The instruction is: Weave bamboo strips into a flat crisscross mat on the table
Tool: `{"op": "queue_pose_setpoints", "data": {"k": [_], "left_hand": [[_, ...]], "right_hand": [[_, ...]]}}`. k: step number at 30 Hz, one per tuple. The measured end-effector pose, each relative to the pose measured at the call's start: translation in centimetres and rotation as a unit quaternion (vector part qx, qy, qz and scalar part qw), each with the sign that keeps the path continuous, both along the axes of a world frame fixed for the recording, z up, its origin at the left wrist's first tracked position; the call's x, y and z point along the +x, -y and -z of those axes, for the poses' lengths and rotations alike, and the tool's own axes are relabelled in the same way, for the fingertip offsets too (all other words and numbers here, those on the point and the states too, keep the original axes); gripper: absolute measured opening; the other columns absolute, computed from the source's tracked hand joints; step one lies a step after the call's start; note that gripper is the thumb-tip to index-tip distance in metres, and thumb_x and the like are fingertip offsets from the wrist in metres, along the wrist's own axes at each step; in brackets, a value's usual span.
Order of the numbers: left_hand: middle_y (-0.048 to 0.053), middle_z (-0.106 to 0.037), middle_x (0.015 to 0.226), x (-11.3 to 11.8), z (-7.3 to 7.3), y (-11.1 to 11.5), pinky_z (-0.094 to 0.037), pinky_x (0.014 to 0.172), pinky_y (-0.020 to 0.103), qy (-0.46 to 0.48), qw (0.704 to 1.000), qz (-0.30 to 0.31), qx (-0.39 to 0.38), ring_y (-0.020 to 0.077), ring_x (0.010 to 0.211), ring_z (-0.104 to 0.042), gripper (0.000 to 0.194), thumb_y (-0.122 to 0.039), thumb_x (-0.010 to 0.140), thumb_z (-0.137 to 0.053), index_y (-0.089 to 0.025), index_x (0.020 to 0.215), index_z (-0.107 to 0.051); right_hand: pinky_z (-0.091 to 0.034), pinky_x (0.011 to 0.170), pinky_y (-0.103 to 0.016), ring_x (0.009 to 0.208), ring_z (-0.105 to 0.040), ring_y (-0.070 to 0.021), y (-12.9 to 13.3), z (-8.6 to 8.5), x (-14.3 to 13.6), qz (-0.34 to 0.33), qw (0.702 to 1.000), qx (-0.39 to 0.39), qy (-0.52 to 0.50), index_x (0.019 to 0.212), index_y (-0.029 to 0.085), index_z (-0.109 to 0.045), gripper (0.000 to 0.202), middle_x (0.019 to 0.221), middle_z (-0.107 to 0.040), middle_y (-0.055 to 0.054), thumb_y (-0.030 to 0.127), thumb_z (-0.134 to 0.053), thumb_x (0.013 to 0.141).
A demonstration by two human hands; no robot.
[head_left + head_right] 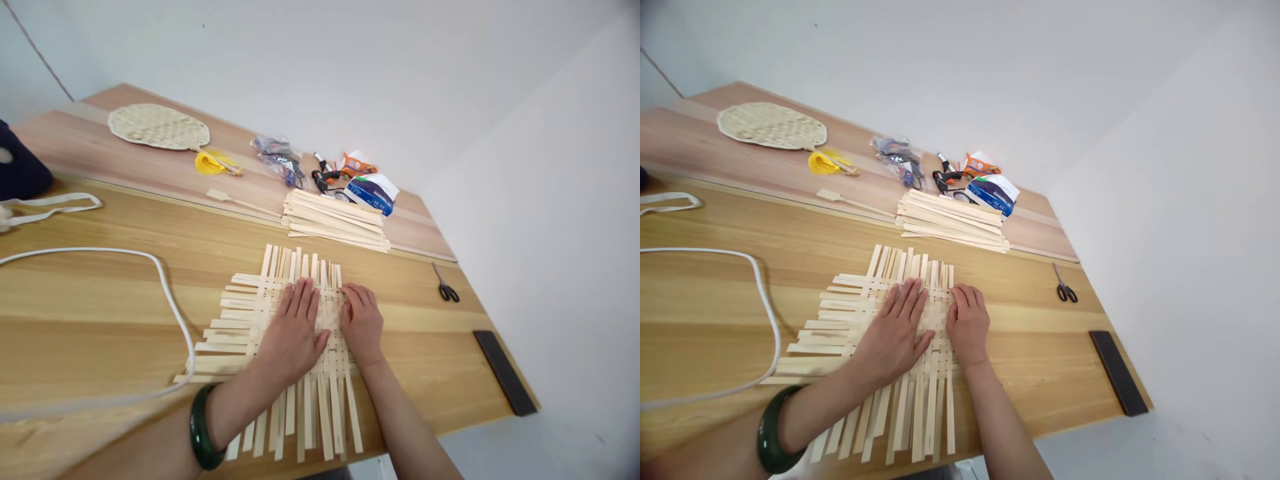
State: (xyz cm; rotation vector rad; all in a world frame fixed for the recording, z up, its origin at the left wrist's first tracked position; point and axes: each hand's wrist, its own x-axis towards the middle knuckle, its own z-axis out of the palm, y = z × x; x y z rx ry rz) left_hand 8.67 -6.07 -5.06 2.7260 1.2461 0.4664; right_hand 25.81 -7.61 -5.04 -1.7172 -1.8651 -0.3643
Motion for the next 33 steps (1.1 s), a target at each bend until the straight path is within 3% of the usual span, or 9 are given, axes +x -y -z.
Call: {"op": "queue_pose_setpoints", "data": {"k": [18, 23, 26, 33], "left_hand": [[0.026, -0.025, 0.158, 0.0, -0.4, -0.1, -0.016, 0.123, 0.053, -0.02, 1.0, -0.001, -0.021, 0.0366, 0.15, -0.017, 0.074, -0.051, 0.095, -0.038, 0.003, 0.146, -0.036], [0.02, -0.036, 0.155, -0.7, -0.7, -0.8, -0.028, 0.12, 0.05, 0.051, 0.998, 0.001, -0.048, 0.0316, 0.148, -0.028, 0.067, -0.046, 0.095, -0.044, -0.003, 0.146, -0.037], [0.018, -0.046, 0.15, -2.0, -1.2, -1.6, -0.033, 0.119, 0.047, 0.079, 0.996, -0.002, -0.027, 0.0291, 0.143, -0.037, 0.056, -0.036, 0.097, -0.042, -0.005, 0.143, -0.04], [0.021, -0.057, 0.134, -3.1, -1.3, -2.5, -0.041, 0.112, 0.05, 0.05, 0.998, -0.038, 0.03, 0.0343, 0.129, -0.05, 0.041, -0.031, 0.095, -0.05, -0.004, 0.125, -0.056]], "right_hand": [[-0.05, 0.089, -0.034, 0.102, -0.059, -0.0221, 0.0, 0.5, 0.1, 0.021, 1.0, -0.002, 0.018, 0.108, 0.018, -0.068, 0.036, 0.108, -0.071, -0.007, 0.004, -0.046, 0.083], [-0.051, 0.089, -0.035, 0.101, -0.06, -0.0213, 0.0, 0.4, 0.2, 0.022, 0.999, 0.001, -0.023, 0.106, 0.019, -0.068, 0.035, 0.106, -0.072, -0.007, 0.005, -0.045, 0.083], [-0.052, 0.089, -0.035, 0.101, -0.061, -0.021, 0.0, -0.3, 0.4, 0.017, 0.998, -0.008, -0.052, 0.103, 0.018, -0.068, 0.031, 0.105, -0.072, -0.007, 0.008, -0.045, 0.085], [-0.052, 0.088, -0.036, 0.098, -0.061, -0.0216, -0.5, -1.8, 0.1, -0.022, 0.998, -0.023, -0.049, 0.097, 0.019, -0.068, 0.022, 0.1, -0.071, -0.007, 0.013, -0.049, 0.088]]}}
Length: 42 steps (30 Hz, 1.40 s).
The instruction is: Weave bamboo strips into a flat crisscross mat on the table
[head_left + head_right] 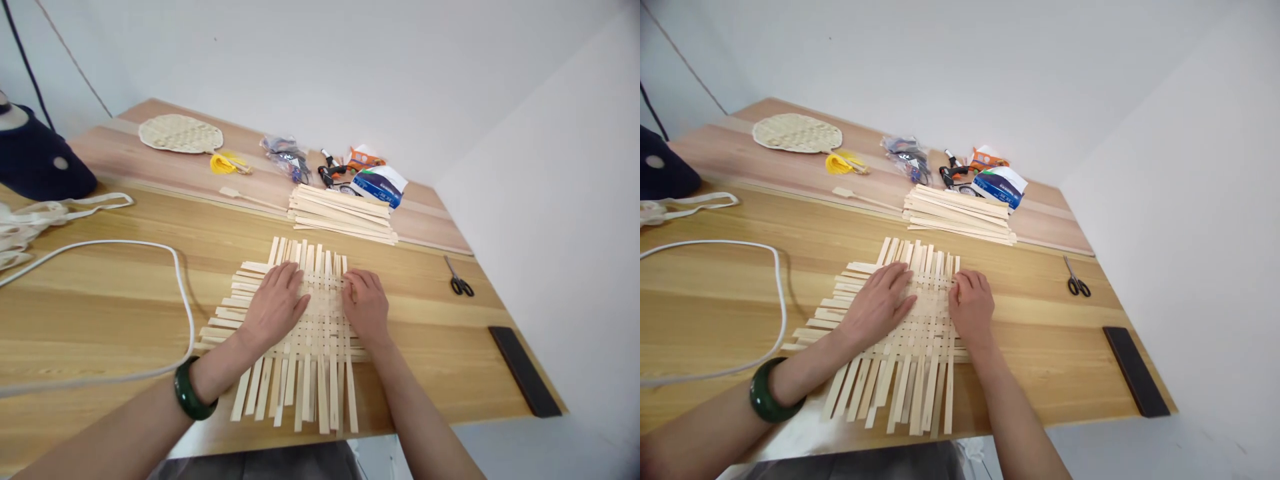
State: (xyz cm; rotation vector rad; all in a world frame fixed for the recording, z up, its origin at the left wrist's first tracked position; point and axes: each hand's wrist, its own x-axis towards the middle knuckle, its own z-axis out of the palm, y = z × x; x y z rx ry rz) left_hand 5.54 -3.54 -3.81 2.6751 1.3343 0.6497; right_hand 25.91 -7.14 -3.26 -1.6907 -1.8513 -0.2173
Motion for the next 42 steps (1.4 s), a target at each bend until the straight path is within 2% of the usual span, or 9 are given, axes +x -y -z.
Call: {"op": "queue_pose_setpoints", "data": {"k": [3, 5, 9, 11, 14, 19, 25, 34, 42], "left_hand": [[0.022, -0.056, 0.134, 0.3, 0.3, 0.1, -0.041, 0.111, 0.05, -0.014, 1.0, -0.006, 0.014, 0.0352, 0.129, -0.05, 0.044, -0.031, 0.094, -0.052, -0.003, 0.128, -0.055], [0.021, -0.056, 0.134, 0.3, 0.4, 0.2, -0.042, 0.111, 0.05, -0.016, 1.0, -0.004, 0.017, 0.0348, 0.13, -0.05, 0.044, -0.031, 0.095, -0.049, -0.003, 0.13, -0.054], [0.023, -0.05, 0.142, 0.2, 0.2, 0.6, -0.038, 0.114, 0.052, -0.015, 0.999, 0.001, 0.033, 0.035, 0.136, -0.044, 0.047, -0.029, 0.097, -0.046, -0.002, 0.135, -0.048], [0.021, -0.05, 0.143, 0.4, -0.2, 0.9, -0.037, 0.115, 0.051, -0.011, 0.999, 0.025, 0.047, 0.0328, 0.136, -0.044, 0.044, -0.021, 0.096, -0.045, -0.003, 0.137, -0.046], [0.017, -0.057, 0.136, 1.4, -0.9, 1.0, -0.044, 0.11, 0.045, -0.001, 0.997, 0.068, 0.033, 0.0293, 0.128, -0.052, 0.038, -0.015, 0.094, -0.046, -0.006, 0.131, -0.053], [0.018, -0.061, 0.127, 3.3, -0.9, 0.3, -0.047, 0.102, 0.046, 0.008, 0.999, 0.048, 0.01, 0.032, 0.119, -0.055, 0.04, -0.029, 0.092, -0.057, -0.006, 0.125, -0.057], [0.016, -0.059, 0.128, 3.7, 0.2, -0.1, -0.042, 0.104, 0.046, -0.003, 0.999, 0.032, -0.002, 0.0319, 0.121, -0.05, 0.044, -0.034, 0.094, -0.053, -0.008, 0.129, -0.054], [0.014, -0.059, 0.121, 4.2, -0.4, -0.7, -0.041, 0.097, 0.048, -0.005, 0.999, 0.019, -0.029, 0.0323, 0.112, -0.051, 0.034, -0.035, 0.091, -0.053, -0.015, 0.119, -0.057], [0.011, -0.06, 0.109, 4.7, -0.7, -1.2, -0.042, 0.091, 0.045, 0.001, 0.999, 0.009, -0.032, 0.0297, 0.102, -0.051, 0.027, -0.032, 0.087, -0.057, -0.017, 0.11, -0.059]], "right_hand": [[-0.052, 0.089, -0.039, 0.099, -0.061, -0.0228, 0.0, 0.4, 0.1, -0.022, 0.999, -0.026, 0.004, 0.1, 0.019, -0.067, 0.02, 0.102, -0.07, -0.008, 0.016, -0.051, 0.089], [-0.052, 0.091, -0.04, 0.102, -0.06, -0.0232, 0.1, 0.4, 0.5, -0.011, 0.999, -0.029, -0.007, 0.105, 0.019, -0.066, 0.022, 0.107, -0.069, -0.009, 0.016, -0.05, 0.089], [-0.052, 0.092, -0.041, 0.106, -0.059, -0.0233, 0.6, -0.6, 1.2, 0.018, 0.999, -0.022, -0.028, 0.11, 0.018, -0.064, 0.026, 0.11, -0.068, -0.009, 0.015, -0.048, 0.09], [-0.051, 0.094, -0.043, 0.107, -0.059, -0.024, 0.7, -1.3, 1.3, 0.015, 0.999, -0.025, -0.013, 0.111, 0.018, -0.064, 0.026, 0.109, -0.069, -0.009, 0.015, -0.047, 0.091], [-0.049, 0.097, -0.045, 0.108, -0.058, -0.0251, 0.6, -1.7, 0.6, 0.0, 0.999, -0.034, 0.016, 0.112, 0.019, -0.063, 0.027, 0.109, -0.068, -0.009, 0.015, -0.048, 0.091], [-0.051, 0.093, -0.043, 0.107, -0.057, -0.0258, 0.2, -0.2, -1.0, -0.012, 0.998, -0.049, 0.023, 0.115, 0.017, -0.06, 0.029, 0.111, -0.065, -0.012, 0.012, -0.046, 0.091], [-0.049, 0.095, -0.043, 0.11, -0.052, -0.026, 0.2, 1.5, -1.5, -0.007, 0.998, -0.049, 0.028, 0.116, 0.015, -0.059, 0.032, 0.115, -0.061, -0.014, 0.008, -0.043, 0.089], [-0.047, 0.086, -0.042, 0.104, -0.05, -0.0282, -0.4, 0.9, -1.4, 0.007, 0.993, -0.106, 0.055, 0.114, 0.018, -0.061, 0.034, 0.112, -0.063, -0.013, 0.007, -0.044, 0.086], [-0.045, 0.086, -0.041, 0.103, -0.048, -0.0278, -0.9, 1.3, -1.5, 0.024, 0.994, -0.097, 0.035, 0.111, 0.017, -0.061, 0.036, 0.11, -0.064, -0.011, 0.003, -0.044, 0.083]]}}
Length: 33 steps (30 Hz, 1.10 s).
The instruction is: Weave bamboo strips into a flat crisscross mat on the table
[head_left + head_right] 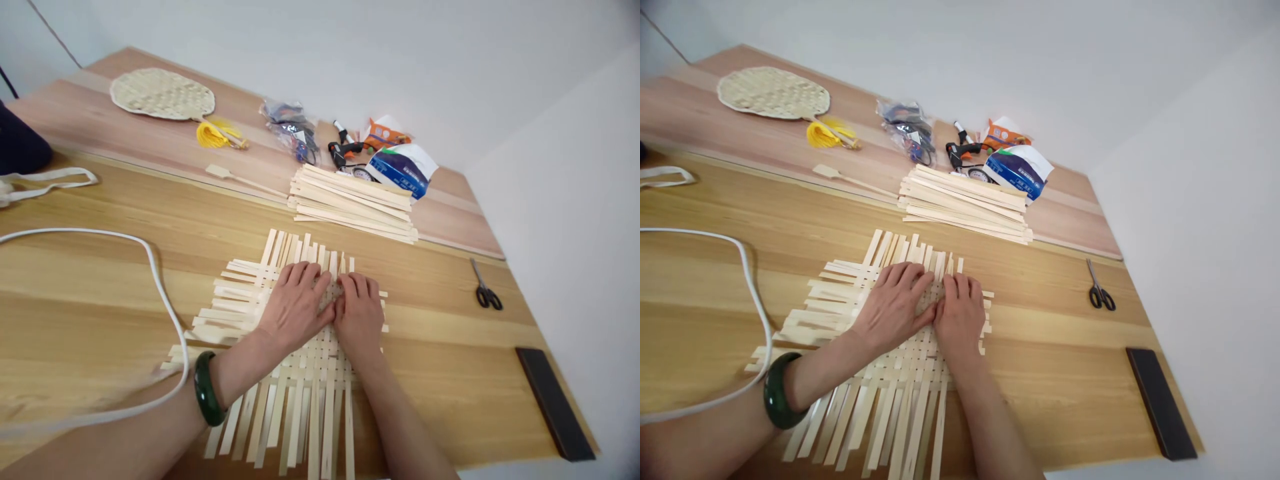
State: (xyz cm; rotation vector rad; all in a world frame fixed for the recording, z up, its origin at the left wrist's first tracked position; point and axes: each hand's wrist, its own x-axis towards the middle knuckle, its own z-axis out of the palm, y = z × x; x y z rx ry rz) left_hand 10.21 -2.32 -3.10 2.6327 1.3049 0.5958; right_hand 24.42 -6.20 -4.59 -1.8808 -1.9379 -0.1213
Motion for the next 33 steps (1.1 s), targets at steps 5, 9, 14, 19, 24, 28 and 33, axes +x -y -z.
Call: {"op": "queue_pose_setpoints", "data": {"k": [5, 9, 14, 19, 24, 28, 33], "left_hand": [[0.01, -0.06, 0.106, 0.3, 0.1, -0.3, -0.042, 0.089, 0.044, -0.002, 1.0, -0.018, -0.011, 0.0291, 0.099, -0.051, 0.025, -0.034, 0.085, -0.06, -0.018, 0.104, -0.06], [0.009, -0.059, 0.104, 0.5, 0.2, -0.4, -0.043, 0.089, 0.044, -0.005, 1.0, -0.021, -0.015, 0.0294, 0.099, -0.05, 0.024, -0.034, 0.084, -0.06, -0.019, 0.102, -0.059], [0.009, -0.059, 0.102, 0.5, 0.2, -0.3, -0.043, 0.089, 0.044, -0.01, 1.0, -0.021, -0.009, 0.0292, 0.098, -0.05, 0.022, -0.034, 0.084, -0.061, -0.019, 0.1, -0.059], [0.009, -0.058, 0.101, 0.4, 0.2, -0.2, -0.043, 0.087, 0.044, -0.01, 1.0, -0.014, -0.003, 0.0285, 0.096, -0.049, 0.02, -0.032, 0.083, -0.062, -0.02, 0.099, -0.058], [0.008, -0.057, 0.1, 0.4, 0.3, -0.1, -0.044, 0.089, 0.044, -0.012, 1.0, -0.013, -0.002, 0.0285, 0.098, -0.05, 0.022, -0.032, 0.084, -0.062, -0.019, 0.1, -0.059], [0.01, -0.06, 0.104, 0.1, 0.1, 0.1, -0.046, 0.094, 0.046, 0.03, 0.999, -0.017, -0.025, 0.0294, 0.104, -0.052, 0.03, -0.034, 0.085, -0.063, -0.015, 0.107, -0.059], [0.013, -0.058, 0.123, -2.8, -0.8, 0.9, -0.049, 0.101, 0.045, 0.135, 0.99, 0.004, -0.031, 0.0265, 0.117, -0.055, 0.036, -0.024, 0.091, -0.052, -0.016, 0.126, -0.05]], "right_hand": [[-0.044, 0.085, -0.039, 0.099, -0.048, -0.0269, -0.1, 0.1, 0.2, -0.007, 1.0, 0.002, -0.016, 0.105, 0.018, -0.061, 0.036, 0.105, -0.065, -0.009, 0.001, -0.044, 0.079], [-0.043, 0.08, -0.038, 0.095, -0.048, -0.0264, -0.2, 0.2, 0.3, -0.01, 1.0, 0.006, -0.028, 0.103, 0.02, -0.061, 0.037, 0.101, -0.066, -0.008, 0.0, -0.043, 0.077], [-0.043, 0.08, -0.037, 0.094, -0.048, -0.0261, -0.3, 0.3, 0.3, -0.016, 0.999, 0.017, -0.031, 0.099, 0.02, -0.061, 0.035, 0.097, -0.065, -0.007, 0.0, -0.043, 0.076], [-0.043, 0.081, -0.038, 0.093, -0.049, -0.0261, -0.3, 0.4, 0.2, -0.018, 0.999, 0.021, -0.038, 0.094, 0.021, -0.06, 0.033, 0.093, -0.064, -0.007, 0.0, -0.043, 0.075], [-0.044, 0.079, -0.037, 0.091, -0.048, -0.0257, -0.2, 0.5, 0.2, -0.017, 0.999, 0.031, -0.034, 0.092, 0.02, -0.059, 0.031, 0.092, -0.064, -0.008, 0.0, -0.043, 0.075], [-0.046, 0.081, -0.038, 0.095, -0.051, -0.0256, 0.1, 0.5, 0.0, -0.009, 0.996, 0.056, -0.066, 0.096, 0.02, -0.06, 0.032, 0.096, -0.064, -0.009, 0.001, -0.043, 0.077], [-0.048, 0.09, -0.041, 0.105, -0.055, -0.0239, 0.5, 0.2, 0.8, 0.035, 0.985, 0.101, -0.135, 0.107, 0.02, -0.061, 0.035, 0.107, -0.065, -0.009, 0.007, -0.041, 0.081]]}}
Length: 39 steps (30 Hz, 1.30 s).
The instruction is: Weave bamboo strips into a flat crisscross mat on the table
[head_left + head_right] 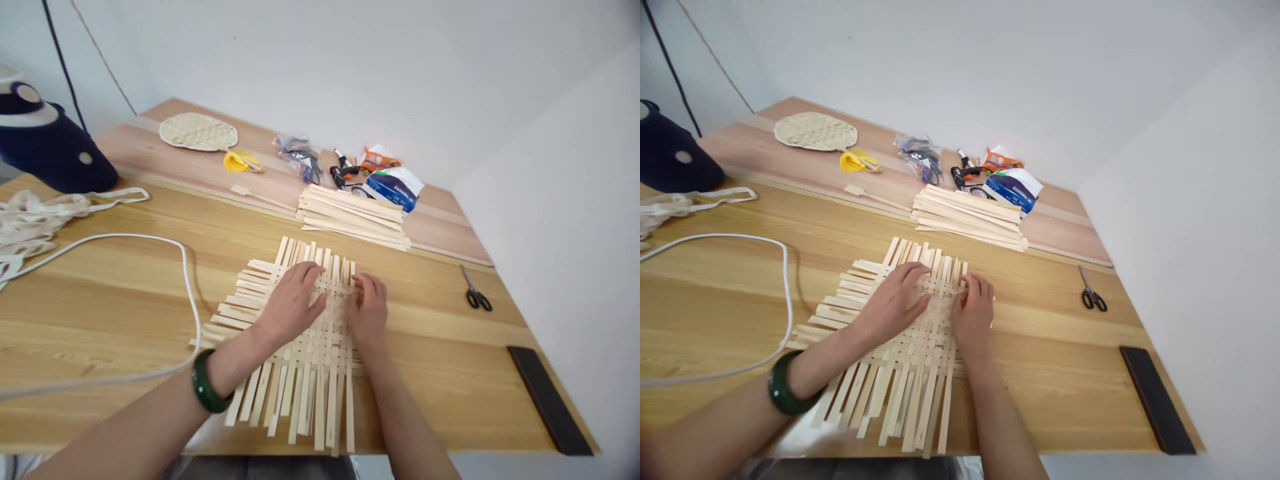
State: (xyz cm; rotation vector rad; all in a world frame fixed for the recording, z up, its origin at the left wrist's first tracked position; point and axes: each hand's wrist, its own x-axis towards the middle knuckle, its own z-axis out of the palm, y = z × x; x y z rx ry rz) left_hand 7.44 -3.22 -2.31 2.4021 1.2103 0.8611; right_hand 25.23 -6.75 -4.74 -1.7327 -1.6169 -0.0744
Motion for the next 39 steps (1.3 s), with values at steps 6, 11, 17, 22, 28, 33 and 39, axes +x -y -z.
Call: {"op": "queue_pose_setpoints", "data": {"k": [6, 11, 17, 22, 28, 33, 39], "left_hand": [[0.02, -0.051, 0.14, -4.8, 0.9, 1.6, -0.038, 0.114, 0.054, -0.082, 0.995, -0.041, 0.041, 0.0325, 0.137, -0.042, 0.046, -0.027, 0.095, -0.045, -0.01, 0.138, -0.042], [0.024, -0.039, 0.152, -5.6, 3.1, 2.8, -0.03, 0.118, 0.054, -0.162, 0.981, -0.075, 0.075, 0.0356, 0.146, -0.03, 0.069, -0.048, 0.096, -0.044, -0.002, 0.146, -0.032], [0.023, -0.04, 0.152, -5.4, 3.6, 3.0, -0.028, 0.119, 0.052, -0.179, 0.976, -0.086, 0.09, 0.0339, 0.145, -0.032, 0.07, -0.052, 0.097, -0.038, -0.001, 0.146, -0.034], [0.022, -0.041, 0.152, -5.5, 3.7, 2.9, -0.025, 0.12, 0.051, -0.183, 0.975, -0.086, 0.093, 0.0336, 0.146, -0.032, 0.071, -0.053, 0.097, -0.036, -0.001, 0.145, -0.037], [0.022, -0.038, 0.153, -5.4, 3.4, 3.0, -0.023, 0.121, 0.049, -0.21, 0.97, -0.089, 0.079, 0.0332, 0.146, -0.03, 0.075, -0.057, 0.098, -0.029, 0.001, 0.145, -0.038], [0.02, -0.036, 0.155, -5.4, 3.4, 3.1, -0.023, 0.121, 0.049, -0.217, 0.969, -0.093, 0.071, 0.0319, 0.147, -0.028, 0.073, -0.054, 0.097, -0.032, 0.0, 0.146, -0.036], [0.021, -0.038, 0.154, -5.4, 3.7, 3.1, -0.022, 0.122, 0.048, -0.202, 0.972, -0.092, 0.079, 0.0312, 0.148, -0.028, 0.074, -0.056, 0.097, -0.03, -0.001, 0.146, -0.037]], "right_hand": [[-0.048, 0.086, -0.041, 0.1, -0.058, -0.0254, -0.6, -1.1, 2.9, 0.036, 0.998, -0.059, 0.015, 0.096, 0.022, -0.065, 0.02, 0.101, -0.069, -0.008, 0.023, -0.05, 0.083], [-0.049, 0.083, -0.039, 0.094, -0.061, -0.0238, -1.1, -1.8, 3.7, -0.014, 0.987, -0.157, -0.019, 0.09, 0.022, -0.068, 0.018, 0.095, -0.071, -0.005, 0.03, -0.054, 0.081], [-0.047, 0.078, -0.035, 0.089, -0.059, -0.0225, -1.7, -3.2, 3.5, -0.047, 0.974, -0.22, -0.025, 0.071, 0.022, -0.065, 0.012, 0.087, -0.069, -0.004, 0.028, -0.056, 0.076], [-0.044, 0.063, -0.029, 0.07, -0.061, -0.0183, -2.5, -4.9, 4.0, -0.045, 0.952, -0.298, -0.058, 0.066, 0.022, -0.064, 0.012, 0.075, -0.069, -0.002, 0.028, -0.056, 0.073], [-0.038, 0.06, -0.026, 0.064, -0.054, -0.0148, -3.5, -6.2, 4.3, -0.069, 0.917, -0.386, -0.075, 0.065, 0.018, -0.063, 0.018, 0.066, -0.063, 0.0, 0.035, -0.056, 0.07], [-0.034, 0.057, -0.025, 0.058, -0.046, -0.0118, -4.3, -6.6, 4.2, -0.089, 0.879, -0.446, -0.145, 0.065, 0.018, -0.06, 0.023, 0.06, -0.055, 0.003, 0.041, -0.063, 0.063], [-0.032, 0.059, -0.025, 0.061, -0.042, -0.0112, -4.9, -7.0, 5.0, -0.125, 0.863, -0.47, -0.139, 0.057, 0.019, -0.054, 0.027, 0.058, -0.047, 0.005, 0.044, -0.065, 0.063]]}}
